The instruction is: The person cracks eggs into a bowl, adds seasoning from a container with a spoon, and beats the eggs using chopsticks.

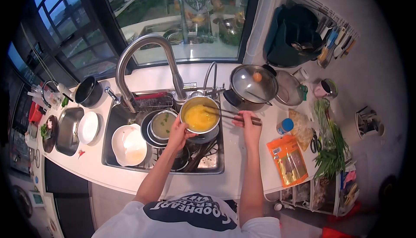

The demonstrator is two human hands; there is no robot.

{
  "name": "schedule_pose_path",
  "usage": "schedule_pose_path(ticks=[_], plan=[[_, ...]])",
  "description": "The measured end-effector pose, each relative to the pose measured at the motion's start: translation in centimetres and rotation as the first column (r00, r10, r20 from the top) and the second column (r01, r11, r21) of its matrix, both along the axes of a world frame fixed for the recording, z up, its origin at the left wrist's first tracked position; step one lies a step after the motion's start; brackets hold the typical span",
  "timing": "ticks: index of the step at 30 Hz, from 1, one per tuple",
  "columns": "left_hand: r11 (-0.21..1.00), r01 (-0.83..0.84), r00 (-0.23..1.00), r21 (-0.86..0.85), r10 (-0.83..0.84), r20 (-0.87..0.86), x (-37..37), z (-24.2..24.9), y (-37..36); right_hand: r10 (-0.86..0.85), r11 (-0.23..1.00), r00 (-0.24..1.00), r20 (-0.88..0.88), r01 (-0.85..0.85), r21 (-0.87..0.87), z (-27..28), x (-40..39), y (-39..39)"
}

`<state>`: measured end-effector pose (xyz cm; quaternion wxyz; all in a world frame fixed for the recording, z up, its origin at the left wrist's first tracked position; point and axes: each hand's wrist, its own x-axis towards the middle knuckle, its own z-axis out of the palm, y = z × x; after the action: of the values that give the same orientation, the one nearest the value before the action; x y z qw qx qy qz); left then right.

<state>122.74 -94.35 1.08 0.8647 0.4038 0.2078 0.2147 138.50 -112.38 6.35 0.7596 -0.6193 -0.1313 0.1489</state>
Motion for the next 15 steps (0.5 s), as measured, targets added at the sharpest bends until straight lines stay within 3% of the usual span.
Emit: schedule_pose_path(ticks=[3,7,8,11,12,15], plan=[[1.000,-0.007,1.000,-0.002,0.007,0.000,0.1,-0.1,0.1,0.300,0.948,0.951,-0.074,-0.306,-0.090,0.0,0.3,-0.8],[1.000,-0.004,1.000,-0.013,0.004,-0.008,0.1,0.1,0.1,-0.025,0.999,1.000,0.001,0.025,0.021,-0.2,0.3,0.0],[1.000,-0.002,1.000,-0.003,0.002,-0.016,0.2,-0.2,0.2,0.030,0.996,0.999,0.043,-0.026,-0.083,-0.4,0.3,-0.2],[1.000,0.001,1.000,0.007,0.000,-0.004,0.3,-0.4,0.2,0.263,0.963,0.964,-0.043,-0.264,-0.045,-0.6,0.3,-0.7],[1.000,0.005,1.000,0.002,-0.005,0.017,0.2,-0.3,0.2,0.181,0.983,0.978,-0.101,-0.183,-0.002,0.1,0.1,-0.7],[1.000,-0.003,1.000,-0.006,0.004,0.022,0.2,-0.1,0.0,-0.019,0.999,0.998,0.060,0.016,0.038,-0.6,0.0,0.2]])
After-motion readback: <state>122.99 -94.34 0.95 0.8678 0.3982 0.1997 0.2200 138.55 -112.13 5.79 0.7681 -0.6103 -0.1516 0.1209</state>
